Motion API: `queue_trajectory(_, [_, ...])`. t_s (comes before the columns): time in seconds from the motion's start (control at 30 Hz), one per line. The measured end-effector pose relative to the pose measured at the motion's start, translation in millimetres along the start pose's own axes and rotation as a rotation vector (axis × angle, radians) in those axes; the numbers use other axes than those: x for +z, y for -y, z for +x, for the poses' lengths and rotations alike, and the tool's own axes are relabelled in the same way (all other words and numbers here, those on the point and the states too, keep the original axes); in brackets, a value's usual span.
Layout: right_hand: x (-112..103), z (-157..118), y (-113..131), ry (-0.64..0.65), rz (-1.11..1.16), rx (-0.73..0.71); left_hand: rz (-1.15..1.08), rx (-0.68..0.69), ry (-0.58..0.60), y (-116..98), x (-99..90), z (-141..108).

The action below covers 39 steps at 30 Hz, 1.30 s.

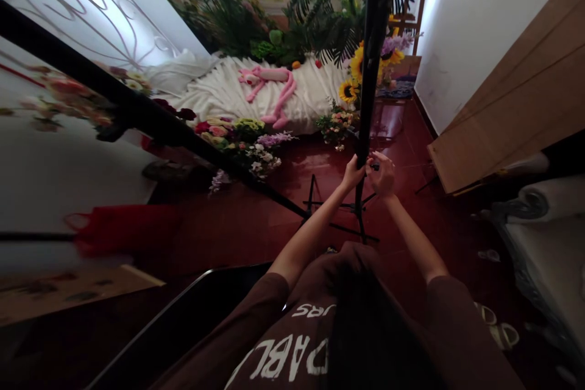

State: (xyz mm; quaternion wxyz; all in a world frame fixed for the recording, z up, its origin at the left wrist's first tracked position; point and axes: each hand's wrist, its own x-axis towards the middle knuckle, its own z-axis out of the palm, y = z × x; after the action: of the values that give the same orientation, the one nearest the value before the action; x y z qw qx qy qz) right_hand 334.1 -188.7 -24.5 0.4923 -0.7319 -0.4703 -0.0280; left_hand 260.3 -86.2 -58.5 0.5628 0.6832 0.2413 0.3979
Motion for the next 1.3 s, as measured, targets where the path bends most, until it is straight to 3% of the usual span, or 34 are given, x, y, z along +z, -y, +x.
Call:
queue_trajectory(0.17, [20.3,34.9,15.7,0.175,0.004,0.105,0.027,-0.025,-0.036,3.7,1.4,1.0])
queue_trajectory(0.37, [37.8,59.1,23.7,0.154,0.225,0.224,0.04,-0.041,-0.023,6.1,0.0,-2.1])
queue_trajectory(0.47, [32.1,79.6,42.9,0.113,0.351,0.215,0.073,-0.007,0.028,-0.2,-4.5,-6.0])
queue_trajectory(0.57, [17.0,110.2,68.2,0.057,0.421,0.108,0.116,0.007,0.062,-6.9,-7.8,-9.5])
queue_trajectory(0.73, [-5.0,142.3,95.6,0.075,0.451,-0.034,0.142,0.003,0.021,-7.0,-5.6,-12.1])
queue_trajectory(0.9, [-15.5,132.9,99.3,0.117,0.43,-0.05,0.153,-0.007,0.054,-2.4,-4.6,-12.8])
queue_trajectory(1.0, [-28.6,119.1,89.3,0.171,0.44,-0.075,0.169,-0.002,0.029,-1.7,-5.2,-12.5])
queue_trajectory(1.17, [-53.6,75.5,41.8,0.366,0.333,0.053,0.139,0.004,0.029,-1.8,-5.5,-11.8])
queue_trajectory(1.3, [-58.6,33.4,5.9,0.396,0.328,0.217,0.138,-0.011,0.03,0.1,-5.4,-11.4])
